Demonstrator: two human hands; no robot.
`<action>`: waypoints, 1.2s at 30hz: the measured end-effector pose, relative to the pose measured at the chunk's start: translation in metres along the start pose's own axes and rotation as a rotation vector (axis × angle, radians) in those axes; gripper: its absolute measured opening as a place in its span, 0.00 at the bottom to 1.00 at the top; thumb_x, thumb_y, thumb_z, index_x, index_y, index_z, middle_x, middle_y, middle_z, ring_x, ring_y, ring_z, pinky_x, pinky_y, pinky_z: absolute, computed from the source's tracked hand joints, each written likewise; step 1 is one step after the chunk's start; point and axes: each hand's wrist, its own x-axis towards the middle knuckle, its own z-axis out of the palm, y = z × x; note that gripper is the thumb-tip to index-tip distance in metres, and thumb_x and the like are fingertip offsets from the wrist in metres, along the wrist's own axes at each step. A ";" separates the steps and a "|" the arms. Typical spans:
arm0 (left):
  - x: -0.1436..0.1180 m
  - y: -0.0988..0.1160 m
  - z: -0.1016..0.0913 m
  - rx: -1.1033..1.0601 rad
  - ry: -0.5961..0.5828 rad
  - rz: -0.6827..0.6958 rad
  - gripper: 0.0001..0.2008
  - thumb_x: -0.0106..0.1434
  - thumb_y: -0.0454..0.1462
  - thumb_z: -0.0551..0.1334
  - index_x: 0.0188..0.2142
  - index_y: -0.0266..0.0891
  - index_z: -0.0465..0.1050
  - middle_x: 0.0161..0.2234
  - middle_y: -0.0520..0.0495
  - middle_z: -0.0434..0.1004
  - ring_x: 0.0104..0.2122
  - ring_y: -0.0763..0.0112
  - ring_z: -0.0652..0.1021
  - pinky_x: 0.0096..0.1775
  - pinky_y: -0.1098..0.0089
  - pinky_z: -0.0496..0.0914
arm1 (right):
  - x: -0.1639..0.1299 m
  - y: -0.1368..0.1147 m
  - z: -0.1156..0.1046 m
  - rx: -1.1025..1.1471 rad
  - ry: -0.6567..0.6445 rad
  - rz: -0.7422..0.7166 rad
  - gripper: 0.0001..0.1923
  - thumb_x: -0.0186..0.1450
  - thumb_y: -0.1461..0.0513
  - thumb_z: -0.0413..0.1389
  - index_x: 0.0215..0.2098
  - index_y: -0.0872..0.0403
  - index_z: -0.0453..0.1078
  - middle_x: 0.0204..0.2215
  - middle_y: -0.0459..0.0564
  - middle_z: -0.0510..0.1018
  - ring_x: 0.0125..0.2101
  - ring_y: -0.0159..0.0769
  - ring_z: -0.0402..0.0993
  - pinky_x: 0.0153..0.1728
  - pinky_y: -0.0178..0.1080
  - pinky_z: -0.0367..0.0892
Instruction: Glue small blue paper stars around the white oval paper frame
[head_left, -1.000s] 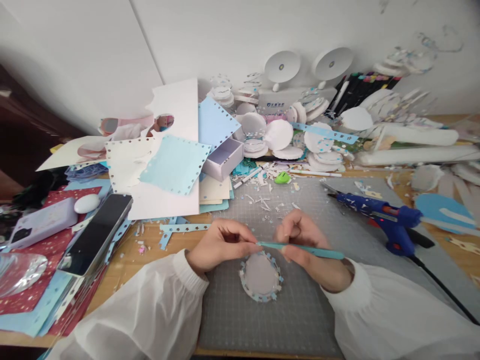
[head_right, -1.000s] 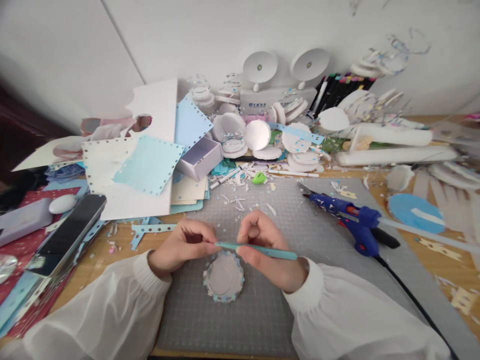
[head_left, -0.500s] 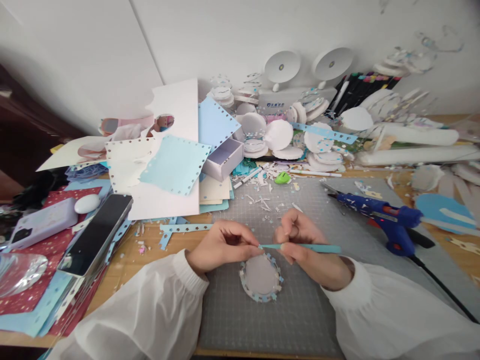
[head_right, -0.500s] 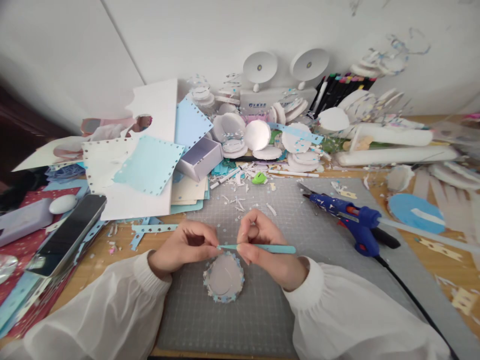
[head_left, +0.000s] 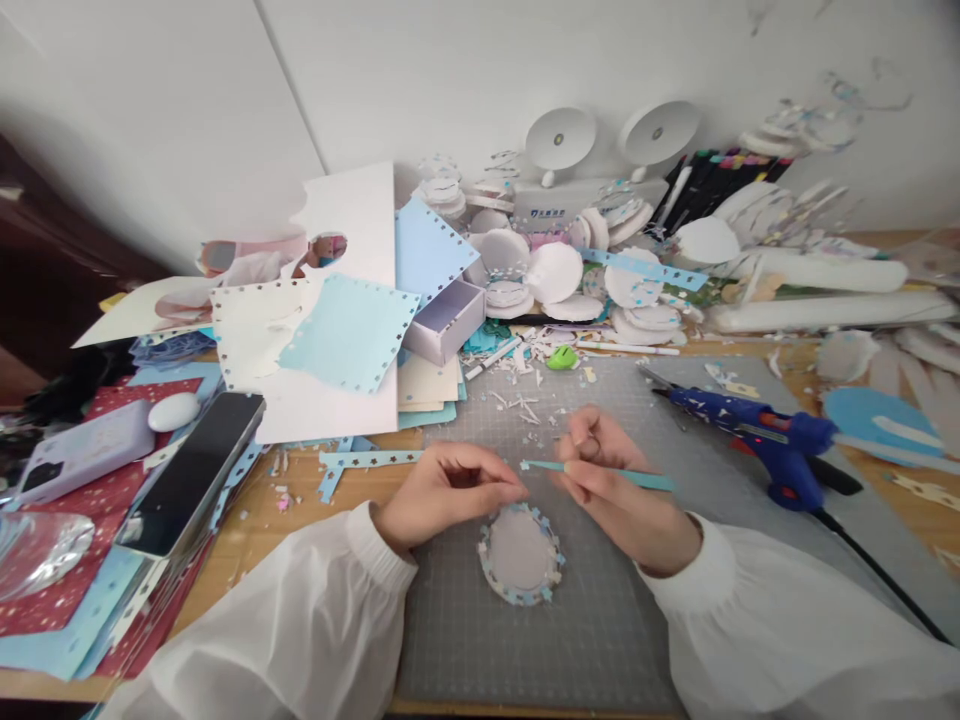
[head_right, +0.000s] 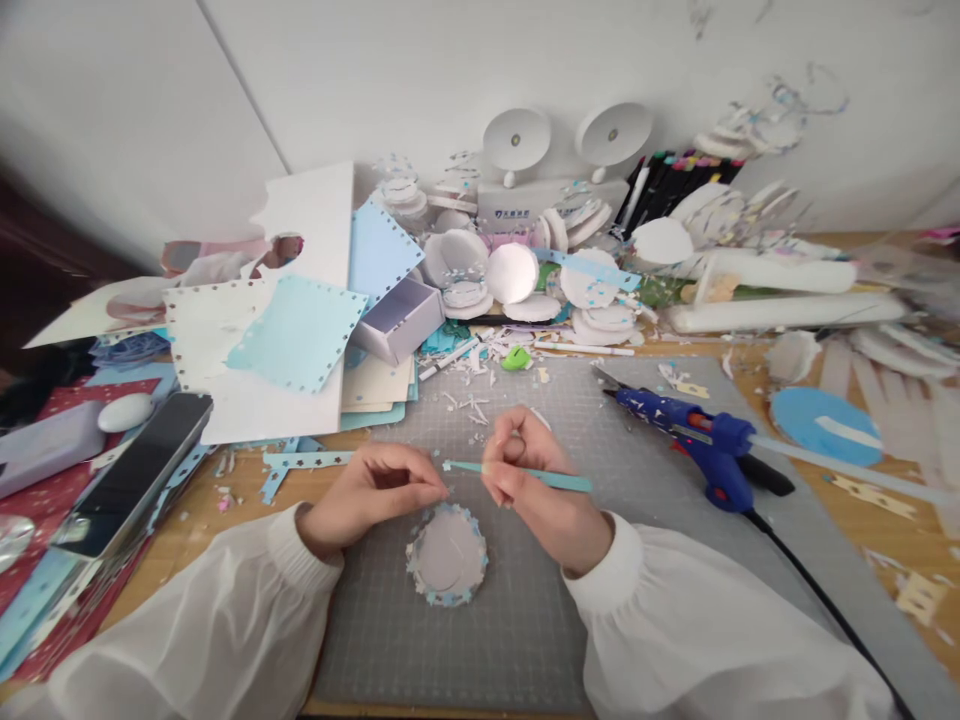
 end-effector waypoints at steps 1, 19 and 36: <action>0.000 0.001 0.000 0.019 -0.003 0.004 0.07 0.54 0.37 0.67 0.27 0.33 0.80 0.24 0.46 0.76 0.23 0.76 0.69 0.27 0.76 0.62 | -0.001 0.001 0.000 -0.122 0.016 -0.057 0.07 0.64 0.65 0.52 0.36 0.49 0.56 0.22 0.39 0.62 0.21 0.27 0.56 0.24 0.33 0.53; 0.000 -0.006 -0.001 0.066 0.100 0.052 0.24 0.56 0.51 0.62 0.16 0.33 0.64 0.15 0.55 0.57 0.19 0.79 0.58 0.23 0.74 0.52 | 0.014 -0.020 0.046 -1.803 -0.340 -1.105 0.08 0.65 0.70 0.48 0.31 0.55 0.65 0.21 0.45 0.66 0.25 0.34 0.58 0.28 0.39 0.53; -0.001 -0.004 -0.003 -0.189 0.082 0.064 0.20 0.58 0.48 0.61 0.25 0.30 0.73 0.13 0.60 0.45 0.16 0.82 0.47 0.22 0.72 0.42 | -0.019 -0.028 0.051 -1.767 -0.263 -1.185 0.09 0.65 0.70 0.49 0.36 0.56 0.70 0.33 0.51 0.78 0.34 0.35 0.71 0.34 0.40 0.65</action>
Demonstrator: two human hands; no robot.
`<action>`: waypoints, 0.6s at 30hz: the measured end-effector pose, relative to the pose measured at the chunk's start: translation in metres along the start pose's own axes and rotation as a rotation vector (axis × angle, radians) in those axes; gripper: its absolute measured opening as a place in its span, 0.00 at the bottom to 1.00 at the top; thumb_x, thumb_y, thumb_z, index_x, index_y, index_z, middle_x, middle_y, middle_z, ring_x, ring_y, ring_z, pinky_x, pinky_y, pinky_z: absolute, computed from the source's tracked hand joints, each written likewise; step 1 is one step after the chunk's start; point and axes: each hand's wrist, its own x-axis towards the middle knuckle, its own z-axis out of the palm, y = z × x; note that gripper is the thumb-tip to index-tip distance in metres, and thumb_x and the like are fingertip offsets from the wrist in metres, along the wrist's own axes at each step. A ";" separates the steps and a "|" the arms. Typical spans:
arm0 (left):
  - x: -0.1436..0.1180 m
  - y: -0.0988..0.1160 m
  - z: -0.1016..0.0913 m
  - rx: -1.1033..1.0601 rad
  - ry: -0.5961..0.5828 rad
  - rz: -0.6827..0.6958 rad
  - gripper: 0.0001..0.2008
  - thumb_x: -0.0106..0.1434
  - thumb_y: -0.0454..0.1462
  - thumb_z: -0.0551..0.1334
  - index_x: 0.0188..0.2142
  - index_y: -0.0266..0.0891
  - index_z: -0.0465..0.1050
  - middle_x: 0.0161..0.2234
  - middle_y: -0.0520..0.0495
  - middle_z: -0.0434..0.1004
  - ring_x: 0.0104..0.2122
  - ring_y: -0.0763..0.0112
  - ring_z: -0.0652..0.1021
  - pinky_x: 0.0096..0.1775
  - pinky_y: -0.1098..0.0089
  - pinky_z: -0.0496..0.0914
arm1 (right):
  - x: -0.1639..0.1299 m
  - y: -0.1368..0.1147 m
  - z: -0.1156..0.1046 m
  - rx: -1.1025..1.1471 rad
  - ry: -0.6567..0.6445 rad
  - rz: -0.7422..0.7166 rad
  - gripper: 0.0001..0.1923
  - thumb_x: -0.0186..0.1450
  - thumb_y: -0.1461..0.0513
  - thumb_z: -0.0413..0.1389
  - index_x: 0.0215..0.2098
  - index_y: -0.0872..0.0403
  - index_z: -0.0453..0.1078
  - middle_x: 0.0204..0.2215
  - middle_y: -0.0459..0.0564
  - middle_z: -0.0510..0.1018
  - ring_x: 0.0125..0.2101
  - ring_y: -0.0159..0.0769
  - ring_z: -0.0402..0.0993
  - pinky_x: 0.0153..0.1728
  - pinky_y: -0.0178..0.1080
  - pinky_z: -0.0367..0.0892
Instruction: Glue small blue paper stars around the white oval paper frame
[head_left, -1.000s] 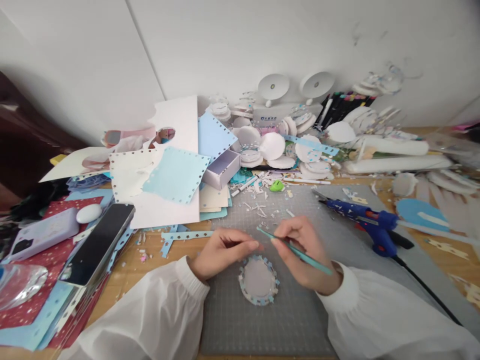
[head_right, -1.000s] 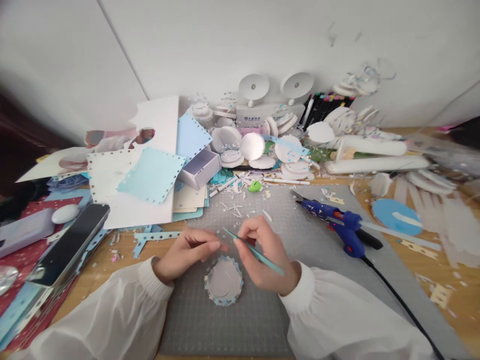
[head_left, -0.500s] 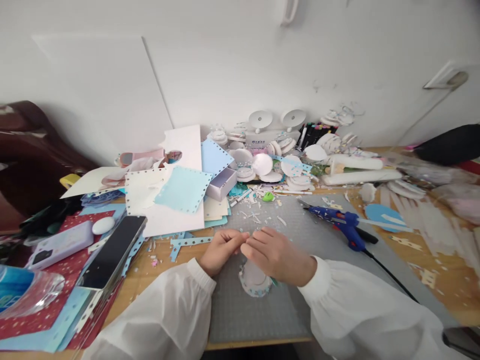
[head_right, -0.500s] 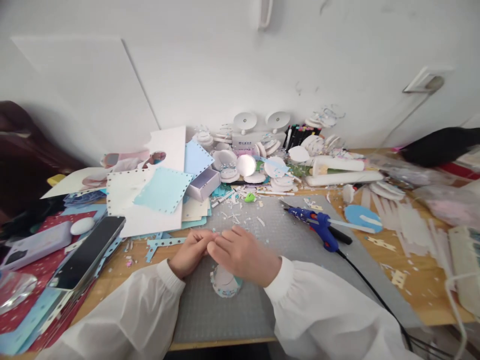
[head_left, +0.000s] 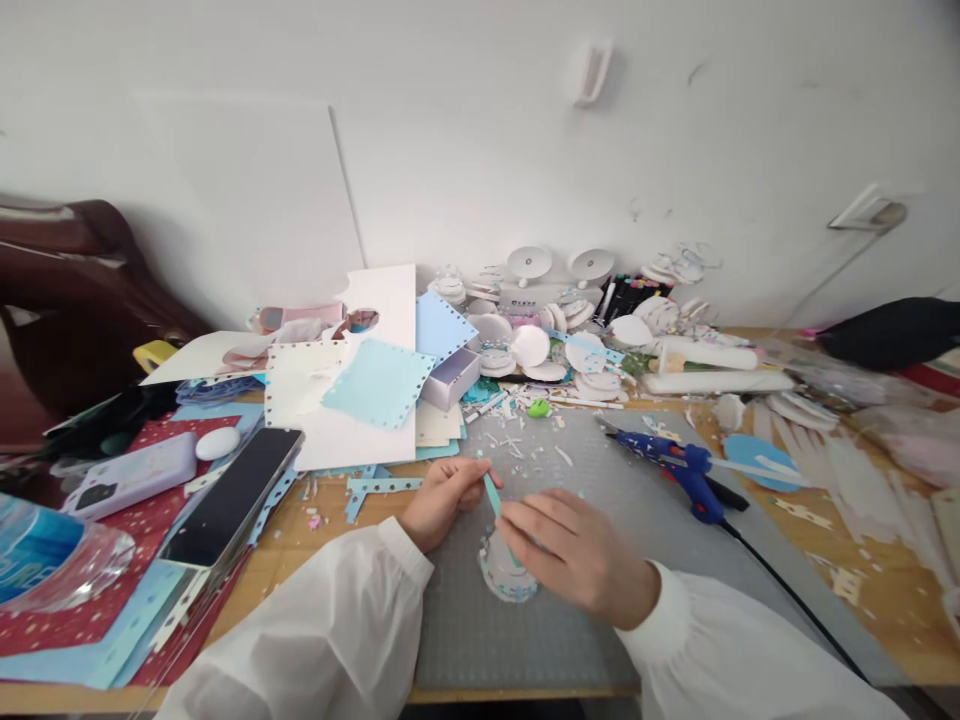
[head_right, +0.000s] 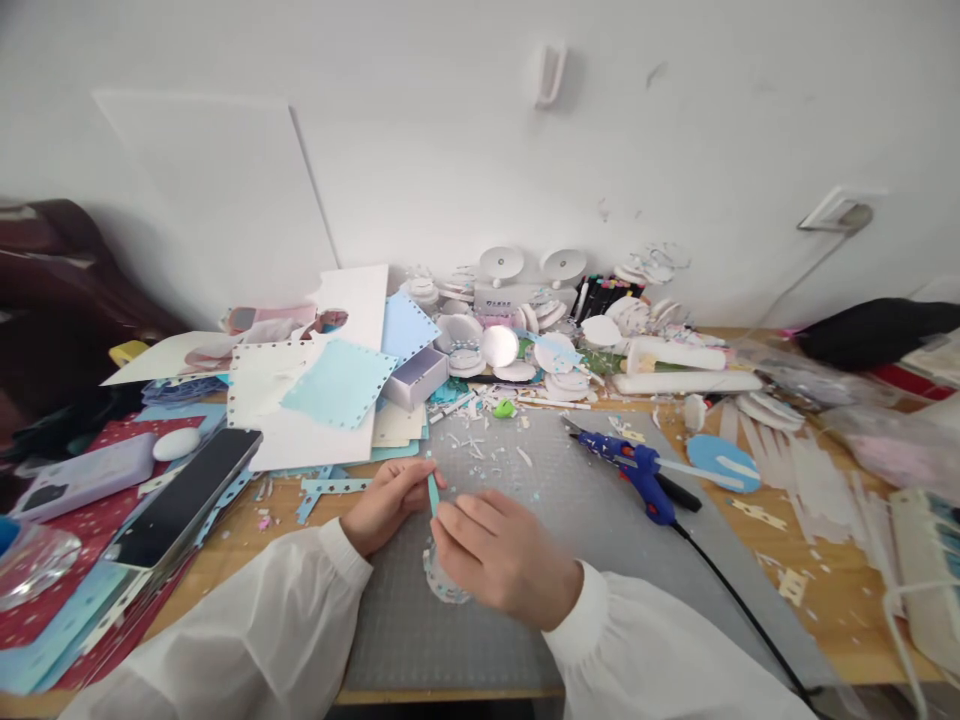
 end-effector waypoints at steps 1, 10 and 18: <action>0.000 0.000 0.000 0.004 -0.001 -0.002 0.20 0.58 0.48 0.61 0.25 0.30 0.73 0.13 0.60 0.46 0.16 0.82 0.48 0.22 0.72 0.42 | 0.002 -0.002 0.001 -0.001 0.026 -0.003 0.08 0.64 0.71 0.50 0.35 0.57 0.71 0.33 0.51 0.79 0.34 0.36 0.72 0.33 0.40 0.66; -0.001 0.006 0.001 0.005 0.026 -0.019 0.21 0.55 0.48 0.61 0.21 0.30 0.72 0.12 0.60 0.45 0.16 0.81 0.48 0.22 0.73 0.43 | 0.009 -0.017 0.017 0.015 0.063 0.102 0.08 0.62 0.72 0.53 0.33 0.56 0.71 0.29 0.53 0.78 0.29 0.36 0.71 0.28 0.40 0.68; 0.001 0.002 0.000 -0.039 0.067 0.012 0.16 0.56 0.43 0.59 0.19 0.33 0.68 0.14 0.59 0.46 0.17 0.80 0.51 0.22 0.73 0.46 | -0.005 -0.013 -0.001 0.211 0.002 0.292 0.14 0.61 0.71 0.48 0.43 0.56 0.69 0.41 0.57 0.74 0.39 0.41 0.70 0.37 0.44 0.68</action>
